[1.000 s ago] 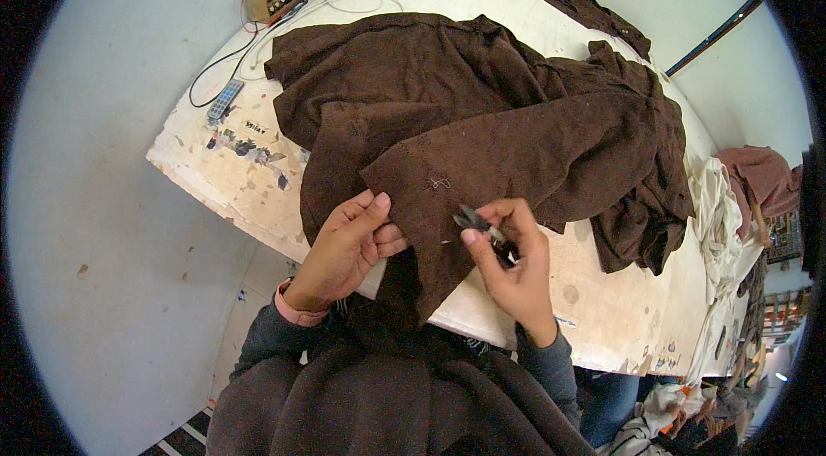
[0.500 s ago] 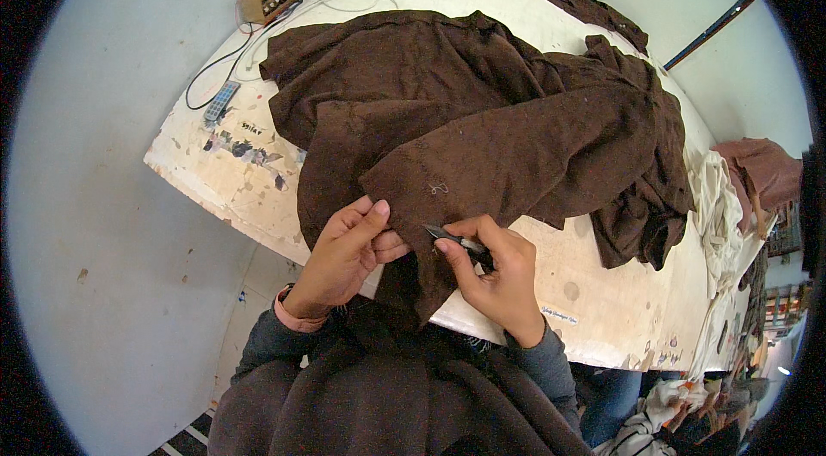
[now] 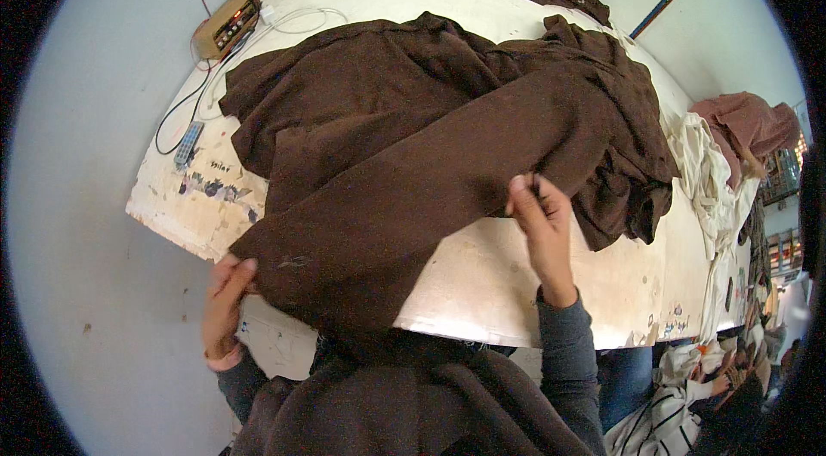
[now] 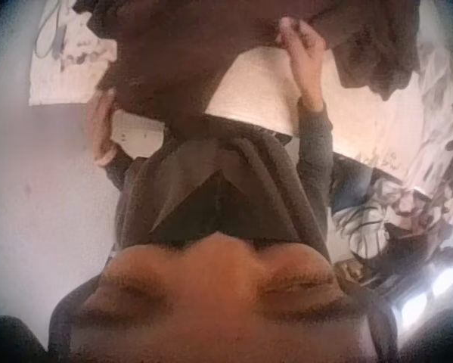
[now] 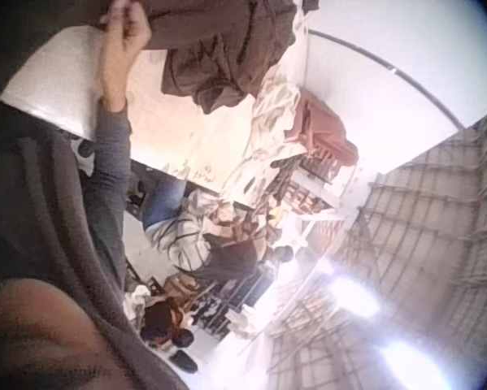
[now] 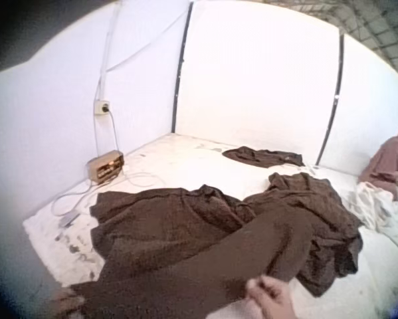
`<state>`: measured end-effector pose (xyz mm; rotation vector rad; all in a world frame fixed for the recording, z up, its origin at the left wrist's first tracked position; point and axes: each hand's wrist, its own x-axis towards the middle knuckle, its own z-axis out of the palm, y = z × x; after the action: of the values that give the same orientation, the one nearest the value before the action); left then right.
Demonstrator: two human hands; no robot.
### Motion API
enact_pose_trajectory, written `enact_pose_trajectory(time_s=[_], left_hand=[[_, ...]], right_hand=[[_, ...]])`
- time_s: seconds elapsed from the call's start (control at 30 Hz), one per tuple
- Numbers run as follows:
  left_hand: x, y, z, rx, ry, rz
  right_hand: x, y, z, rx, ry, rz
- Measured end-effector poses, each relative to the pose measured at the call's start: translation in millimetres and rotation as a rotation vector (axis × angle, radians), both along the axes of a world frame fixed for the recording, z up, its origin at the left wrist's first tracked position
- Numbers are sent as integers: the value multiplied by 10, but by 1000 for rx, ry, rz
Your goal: The person uses small scissors to snip loose threads and tags from a brown garment laid on a white worktable. They repeatedly lift and reposition sections of the fabric to access different areas, then cut visible threads and remove a label from the collar area.
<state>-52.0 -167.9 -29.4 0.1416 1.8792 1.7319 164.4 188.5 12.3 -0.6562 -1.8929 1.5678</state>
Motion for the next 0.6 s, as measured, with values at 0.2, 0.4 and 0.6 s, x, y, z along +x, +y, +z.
enact_pose_trajectory(time_s=[0.2, 0.4, 0.6], left_hand=[[-354, -262, -119, -451, 614, 12], [-362, 672, 91, -470, 1205, -182], [-456, 1021, -154, -485, 1250, -519]], right_hand=[[299, 548, -137, 207, -81, -284], [225, 518, -338, 850, -286, -52], [318, 359, -483, 917, -605, 87]])
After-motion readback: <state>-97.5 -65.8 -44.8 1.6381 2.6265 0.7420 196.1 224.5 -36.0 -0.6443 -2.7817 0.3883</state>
